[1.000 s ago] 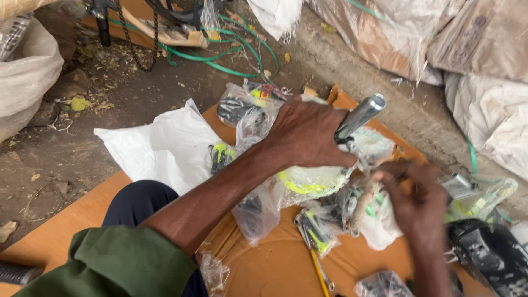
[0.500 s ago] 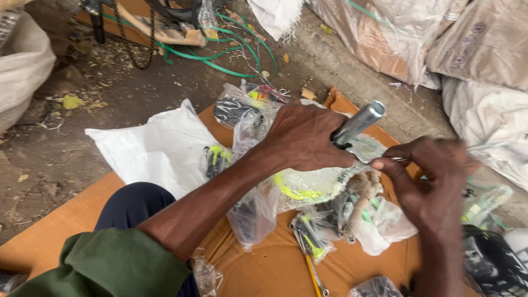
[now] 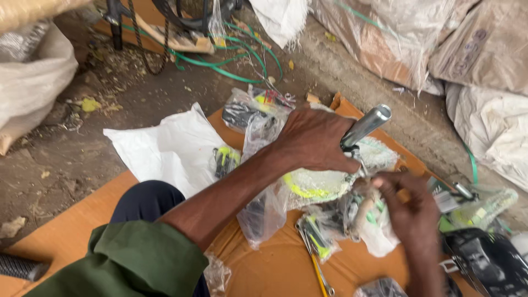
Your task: The person sits on a cardboard sheet and assembles a bicycle seat post. They attach a metal clamp to the post, then use a wrench to tighten the bolt. The person handles the seat post, clamp, and wrench throughout the task.
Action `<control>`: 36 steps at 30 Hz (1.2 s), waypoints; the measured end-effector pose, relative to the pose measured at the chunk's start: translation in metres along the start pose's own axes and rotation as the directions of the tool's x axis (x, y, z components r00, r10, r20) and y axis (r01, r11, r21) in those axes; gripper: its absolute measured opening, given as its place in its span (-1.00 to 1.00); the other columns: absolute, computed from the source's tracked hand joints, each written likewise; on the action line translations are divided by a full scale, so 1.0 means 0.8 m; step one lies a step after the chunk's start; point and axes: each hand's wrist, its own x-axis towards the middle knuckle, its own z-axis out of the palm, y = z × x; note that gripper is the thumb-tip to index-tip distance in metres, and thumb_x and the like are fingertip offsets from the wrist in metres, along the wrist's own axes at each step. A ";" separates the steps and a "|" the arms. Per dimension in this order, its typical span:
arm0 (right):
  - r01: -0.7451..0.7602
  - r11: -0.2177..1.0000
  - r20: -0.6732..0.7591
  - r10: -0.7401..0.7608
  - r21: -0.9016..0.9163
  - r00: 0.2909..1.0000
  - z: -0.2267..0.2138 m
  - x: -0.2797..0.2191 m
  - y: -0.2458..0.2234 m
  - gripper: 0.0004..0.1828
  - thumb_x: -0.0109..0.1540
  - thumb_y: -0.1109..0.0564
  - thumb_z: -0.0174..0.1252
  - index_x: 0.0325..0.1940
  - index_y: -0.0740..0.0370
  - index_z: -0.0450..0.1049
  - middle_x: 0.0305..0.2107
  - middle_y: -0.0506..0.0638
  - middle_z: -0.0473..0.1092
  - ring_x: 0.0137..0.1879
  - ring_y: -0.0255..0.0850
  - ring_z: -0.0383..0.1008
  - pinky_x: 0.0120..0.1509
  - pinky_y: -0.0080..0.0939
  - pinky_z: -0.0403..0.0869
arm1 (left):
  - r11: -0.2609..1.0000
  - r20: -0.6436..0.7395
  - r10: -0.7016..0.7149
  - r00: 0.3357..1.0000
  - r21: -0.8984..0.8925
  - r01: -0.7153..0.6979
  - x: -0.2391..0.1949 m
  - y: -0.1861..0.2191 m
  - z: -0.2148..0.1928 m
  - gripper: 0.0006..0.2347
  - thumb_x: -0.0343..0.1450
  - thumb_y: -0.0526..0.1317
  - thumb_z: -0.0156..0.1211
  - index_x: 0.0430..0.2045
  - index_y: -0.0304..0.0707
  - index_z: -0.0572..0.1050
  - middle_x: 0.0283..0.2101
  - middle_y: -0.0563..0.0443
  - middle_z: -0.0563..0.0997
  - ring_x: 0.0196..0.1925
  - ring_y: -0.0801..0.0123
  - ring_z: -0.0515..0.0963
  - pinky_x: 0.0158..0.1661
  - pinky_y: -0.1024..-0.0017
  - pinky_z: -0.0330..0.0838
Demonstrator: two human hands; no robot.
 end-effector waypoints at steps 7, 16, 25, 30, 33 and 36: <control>0.349 0.555 0.260 -0.236 -0.755 0.936 -0.066 0.066 -0.014 -0.75 0.23 -0.21 0.30 -0.26 -0.06 0.65 -0.38 -0.22 0.50 -0.14 -0.20 0.27 0.12 0.02 0.10 | 0.998 0.069 -0.052 0.996 -0.042 0.055 0.016 0.003 0.011 -0.67 0.06 0.13 0.31 -0.65 -0.11 0.50 -0.54 -0.08 0.63 -0.45 0.03 0.66 -0.31 0.08 0.46; -0.148 0.838 -0.181 0.280 0.525 0.943 0.088 -0.028 0.073 -0.83 0.43 0.05 0.23 -0.16 0.17 0.52 -0.33 -0.12 0.44 -0.14 -0.35 0.34 0.03 -0.30 0.32 | 0.999 0.037 -0.003 0.999 -0.035 0.005 0.017 -0.008 0.006 -0.67 0.07 0.17 0.32 -0.59 -0.02 0.53 -0.52 -0.07 0.62 -0.39 0.02 0.66 -0.29 0.05 0.43; 0.150 0.795 0.114 -0.103 -0.588 0.988 -0.041 0.024 -0.030 -0.71 0.20 -0.18 0.30 -0.23 0.03 0.66 -0.40 -0.12 0.52 -0.17 -0.19 0.27 -0.04 -0.05 0.21 | 0.998 0.005 0.065 0.998 0.008 -0.065 0.012 0.006 0.011 -0.58 0.02 0.24 0.40 -0.62 -0.06 0.49 -0.56 -0.02 0.61 -0.44 0.08 0.64 -0.30 0.05 0.39; 0.476 0.330 0.383 -0.311 -0.815 0.870 -0.080 0.060 -0.018 -0.66 0.28 -0.29 0.25 -0.27 -0.05 0.66 -0.46 -0.22 0.45 -0.21 -0.24 0.17 0.05 0.00 0.11 | 1.000 0.064 -0.019 0.998 0.002 0.019 0.022 0.006 0.022 -0.68 0.09 0.17 0.29 -0.63 -0.02 0.49 -0.58 0.02 0.60 -0.46 0.11 0.63 -0.25 0.08 0.42; 0.380 0.482 0.268 -0.287 -0.789 0.920 -0.056 0.059 -0.006 -0.65 0.25 -0.29 0.31 -0.33 -0.02 0.64 -0.52 -0.18 0.41 -0.20 -0.20 0.17 0.03 0.03 0.11 | 0.999 0.084 -0.034 0.996 0.028 0.031 0.017 -0.007 0.017 -0.68 0.09 0.17 0.30 -0.65 -0.02 0.48 -0.61 0.02 0.58 -0.49 0.14 0.62 -0.23 0.10 0.41; 0.148 0.889 -0.015 -0.171 -0.434 0.985 -0.015 0.042 0.003 -0.72 0.31 -0.17 0.31 -0.28 0.05 0.59 -0.48 -0.15 0.40 -0.16 -0.24 0.19 0.08 -0.09 0.18 | 0.999 0.102 -0.040 0.994 -0.001 0.041 0.024 -0.009 0.015 -0.69 0.09 0.16 0.29 -0.67 -0.01 0.47 -0.63 0.03 0.57 -0.52 0.18 0.61 -0.24 0.12 0.40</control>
